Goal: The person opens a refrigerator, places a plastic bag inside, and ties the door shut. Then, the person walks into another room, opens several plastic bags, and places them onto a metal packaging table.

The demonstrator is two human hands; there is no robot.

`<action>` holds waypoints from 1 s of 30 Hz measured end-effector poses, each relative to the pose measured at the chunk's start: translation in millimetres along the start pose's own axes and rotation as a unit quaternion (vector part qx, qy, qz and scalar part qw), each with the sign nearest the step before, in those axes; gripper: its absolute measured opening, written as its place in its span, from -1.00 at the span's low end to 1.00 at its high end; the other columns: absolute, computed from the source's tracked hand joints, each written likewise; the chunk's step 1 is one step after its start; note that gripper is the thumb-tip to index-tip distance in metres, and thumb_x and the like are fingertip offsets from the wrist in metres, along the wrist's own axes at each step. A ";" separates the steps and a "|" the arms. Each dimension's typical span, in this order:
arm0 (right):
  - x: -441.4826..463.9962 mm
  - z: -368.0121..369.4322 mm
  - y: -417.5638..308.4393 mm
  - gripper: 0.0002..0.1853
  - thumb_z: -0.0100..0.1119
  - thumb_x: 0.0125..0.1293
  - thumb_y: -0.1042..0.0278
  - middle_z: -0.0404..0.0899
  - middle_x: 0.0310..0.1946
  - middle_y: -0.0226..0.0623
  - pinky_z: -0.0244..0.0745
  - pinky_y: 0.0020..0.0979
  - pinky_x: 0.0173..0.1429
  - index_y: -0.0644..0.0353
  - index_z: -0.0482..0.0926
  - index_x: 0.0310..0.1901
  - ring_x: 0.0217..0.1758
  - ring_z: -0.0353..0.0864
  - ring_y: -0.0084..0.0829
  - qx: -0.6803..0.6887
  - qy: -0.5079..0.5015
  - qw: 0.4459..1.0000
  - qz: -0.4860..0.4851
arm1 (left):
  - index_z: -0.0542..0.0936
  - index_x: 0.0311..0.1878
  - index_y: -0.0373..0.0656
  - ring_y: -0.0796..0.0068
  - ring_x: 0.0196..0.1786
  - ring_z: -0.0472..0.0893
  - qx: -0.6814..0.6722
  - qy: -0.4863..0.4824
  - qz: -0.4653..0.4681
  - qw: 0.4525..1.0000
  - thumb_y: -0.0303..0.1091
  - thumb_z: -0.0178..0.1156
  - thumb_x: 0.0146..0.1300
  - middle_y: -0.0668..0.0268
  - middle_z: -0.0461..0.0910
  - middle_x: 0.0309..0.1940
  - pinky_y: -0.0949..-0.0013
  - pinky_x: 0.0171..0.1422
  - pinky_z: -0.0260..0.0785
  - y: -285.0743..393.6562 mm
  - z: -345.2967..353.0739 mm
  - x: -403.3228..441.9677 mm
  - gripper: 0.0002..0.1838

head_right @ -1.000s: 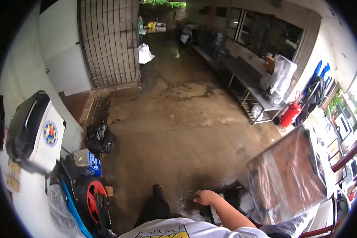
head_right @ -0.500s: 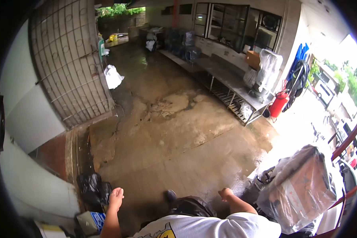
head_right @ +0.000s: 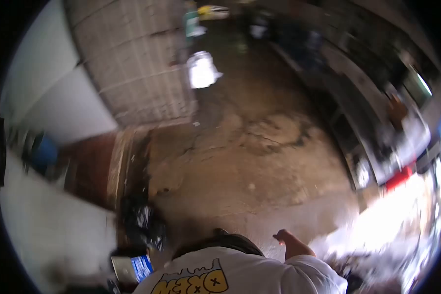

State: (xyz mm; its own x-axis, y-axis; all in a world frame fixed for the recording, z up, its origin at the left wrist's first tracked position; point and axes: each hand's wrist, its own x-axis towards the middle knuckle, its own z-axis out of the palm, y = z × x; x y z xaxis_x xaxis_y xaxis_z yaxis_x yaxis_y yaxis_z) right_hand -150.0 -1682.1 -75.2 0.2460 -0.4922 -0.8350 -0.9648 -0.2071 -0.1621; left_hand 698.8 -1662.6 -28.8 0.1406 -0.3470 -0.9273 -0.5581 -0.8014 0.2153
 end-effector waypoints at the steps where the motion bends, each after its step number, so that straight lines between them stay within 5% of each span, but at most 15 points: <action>1: 22.5 -67.8 9.9 -0.69 0.07 0.57 0.11 0.77 -0.40 -0.32 0.70 -0.16 -0.31 0.09 0.61 0.14 -0.49 0.75 -0.33 0.074 -0.009 0.991 0.115 | 0.35 0.45 -0.01 0.19 -0.36 0.67 -0.058 0.019 -0.028 0.998 0.08 0.09 0.56 0.15 0.68 -0.18 0.03 -0.39 0.47 -10.1 -6.1 6.7 -0.44; 2: 33.8 -132.8 22.0 -0.74 0.09 0.56 0.07 0.64 -0.54 -0.34 0.61 -0.14 -0.45 0.07 0.63 -0.06 -0.60 0.63 -0.35 -0.085 0.076 0.993 0.031 | 0.33 0.48 0.01 0.19 -0.38 0.66 -0.138 0.047 -0.055 0.988 0.09 0.08 0.57 0.14 0.68 -0.16 0.04 -0.44 0.46 -13.6 -5.8 9.9 -0.42; 3: 52.9 -198.6 25.9 -0.75 0.11 0.55 0.05 0.56 -0.58 -0.38 0.53 -0.20 -0.54 0.03 0.60 -0.15 -0.64 0.55 -0.39 0.215 0.105 0.951 0.193 | 0.31 0.50 0.03 0.20 -0.40 0.65 -0.228 0.075 -0.074 0.968 0.11 0.08 0.57 0.14 0.68 -0.14 0.04 -0.50 0.45 -14.5 -6.8 16.9 -0.41; 4: 67.0 -274.0 11.1 -0.75 0.13 0.53 0.03 0.48 -0.62 -0.41 0.44 -0.25 -0.62 0.00 0.57 -0.23 -0.68 0.48 -0.43 0.487 0.128 0.794 0.340 | 0.32 0.52 0.08 0.30 -0.49 0.60 -0.374 0.170 -0.066 0.909 0.15 0.08 0.55 0.15 0.66 -0.15 0.25 -0.64 0.29 19.9 -13.0 -7.0 -0.38; 6: 135.0 -356.8 40.4 -0.76 0.22 0.43 0.05 0.54 -0.58 -0.37 0.39 -0.21 -0.60 0.03 0.62 -0.22 -0.68 0.51 -0.36 0.625 0.221 0.718 0.211 | 0.43 0.44 0.03 0.38 -0.57 0.50 -0.449 0.249 -0.029 0.858 0.19 0.10 0.51 0.24 0.58 -0.41 0.31 -0.62 0.26 72.6 -34.1 -19.8 -0.39; 10: 231.9 -522.3 -80.4 -0.83 0.24 0.40 0.09 0.50 -0.60 -0.39 0.33 -0.25 -0.65 -0.03 0.62 -0.24 -0.72 0.41 -0.37 0.532 0.342 0.751 0.186 | 0.55 0.23 -0.09 0.31 -0.52 0.60 -0.370 0.115 -0.106 0.916 0.21 0.06 0.52 0.18 0.66 -0.41 0.19 -0.54 0.39 97.2 -63.7 52.6 -0.44; 12: 287.6 -575.1 -129.0 -0.76 0.15 0.51 0.06 0.46 -0.55 -0.41 0.18 -0.37 -0.73 -0.01 0.52 -0.27 -0.70 0.40 -0.45 0.643 0.161 0.704 0.253 | 0.62 0.10 -0.16 0.23 -0.45 0.69 -0.244 0.037 -0.018 0.969 0.24 0.05 0.50 0.11 0.71 -0.42 0.12 -0.44 0.50 64.8 -34.8 152.9 -0.41; 14: 391.7 -573.5 -116.1 -0.81 0.23 0.45 0.19 0.60 -0.53 -0.37 0.52 -0.28 -0.53 0.09 0.60 -0.27 -0.61 0.58 -0.37 0.295 0.028 0.955 0.035 | 0.66 0.02 -0.20 0.18 -0.42 0.73 -0.175 0.021 0.049 0.983 0.27 0.05 0.49 0.07 0.73 -0.42 0.09 -0.37 0.55 56.4 -64.2 219.3 -0.37; 15: 337.9 -623.8 -230.8 -0.85 0.31 0.39 0.25 0.70 -0.42 -0.36 0.63 -0.29 -0.38 0.14 0.65 -0.19 -0.44 0.69 -0.41 0.055 0.040 0.996 -0.052 | 0.67 0.01 -0.21 0.15 -0.40 0.74 -0.160 0.014 0.041 0.986 0.28 0.05 0.49 0.05 0.73 -0.42 0.08 -0.34 0.56 68.0 -98.4 227.7 -0.37; 20: 408.6 -766.1 -416.8 -0.65 0.47 0.17 0.52 0.75 -0.18 -0.23 0.70 -0.25 -0.26 0.21 0.69 0.02 -0.26 0.76 -0.38 0.096 -0.071 0.968 -0.222 | 0.72 -0.07 -0.25 0.01 -0.32 0.77 -0.079 -0.003 -0.027 0.996 0.28 0.06 0.47 0.00 0.75 -0.41 0.06 -0.17 0.62 134.7 -299.2 214.2 -0.34; 21: 434.1 -785.7 -435.3 -0.60 0.47 0.13 0.57 0.75 -0.15 -0.23 0.70 -0.24 -0.20 0.24 0.68 0.05 -0.18 0.75 -0.33 0.200 -0.034 0.970 -0.133 | 0.76 -0.11 -0.24 -0.06 -0.11 0.77 0.019 0.179 0.014 0.984 0.28 0.04 0.46 -0.06 0.78 -0.20 0.10 0.04 0.63 143.5 -342.5 228.7 -0.32; 24: 546.2 -846.9 -467.1 -0.60 0.40 0.23 0.46 0.75 -0.14 -0.13 0.67 -0.13 0.00 0.23 0.65 0.12 -0.01 0.74 -0.11 0.266 0.103 0.955 -0.076 | 0.57 0.34 -0.16 -0.20 0.26 0.61 0.040 0.189 0.054 0.980 -0.14 -0.10 0.59 -0.15 0.62 0.23 0.00 0.32 0.50 241.6 -536.9 156.8 -0.54; 26: 601.1 -902.8 -502.0 -0.72 0.13 0.55 0.17 0.63 -0.40 -0.36 0.58 -0.34 -0.30 0.20 0.61 0.04 -0.39 0.68 -0.38 -0.055 0.247 0.942 -0.220 | 0.53 0.35 -0.29 -0.32 0.34 0.51 -0.224 0.324 0.057 0.917 0.00 0.23 0.40 -0.20 0.53 0.33 -0.04 0.45 0.39 266.3 -610.1 211.9 -0.37; 28: 646.0 -951.8 -565.1 -0.66 0.06 0.59 0.05 0.60 -0.44 -0.38 0.57 -0.32 -0.32 0.20 0.61 -0.03 -0.42 0.66 -0.38 0.046 0.262 0.938 -0.222 | 0.35 0.47 -0.41 -0.30 0.47 0.38 -0.207 0.506 0.134 0.826 0.13 0.30 0.36 -0.31 0.44 0.37 -0.02 0.57 0.23 321.1 -699.8 214.8 -0.13; 30: 697.3 -1014.4 -637.4 -0.56 -0.01 0.63 -0.06 0.56 -0.49 -0.41 0.55 -0.30 -0.33 0.20 0.61 -0.11 -0.44 0.64 -0.37 0.146 0.272 0.924 -0.226 | 0.24 0.55 -0.37 -0.25 0.52 0.33 -0.213 0.515 0.205 0.805 0.18 0.30 0.36 -0.26 0.28 0.48 -0.03 0.58 0.22 371.2 -811.3 227.0 -0.04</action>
State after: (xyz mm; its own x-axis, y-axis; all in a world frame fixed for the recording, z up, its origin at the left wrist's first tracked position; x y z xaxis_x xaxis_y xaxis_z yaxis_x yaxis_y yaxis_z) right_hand 730.9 -2750.9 -20.8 0.5629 -0.7805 -0.2719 -0.7168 -0.2972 -0.6308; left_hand 1187.1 -2434.1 89.1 0.7410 -0.6693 -0.0537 -0.4307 -0.5351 0.7267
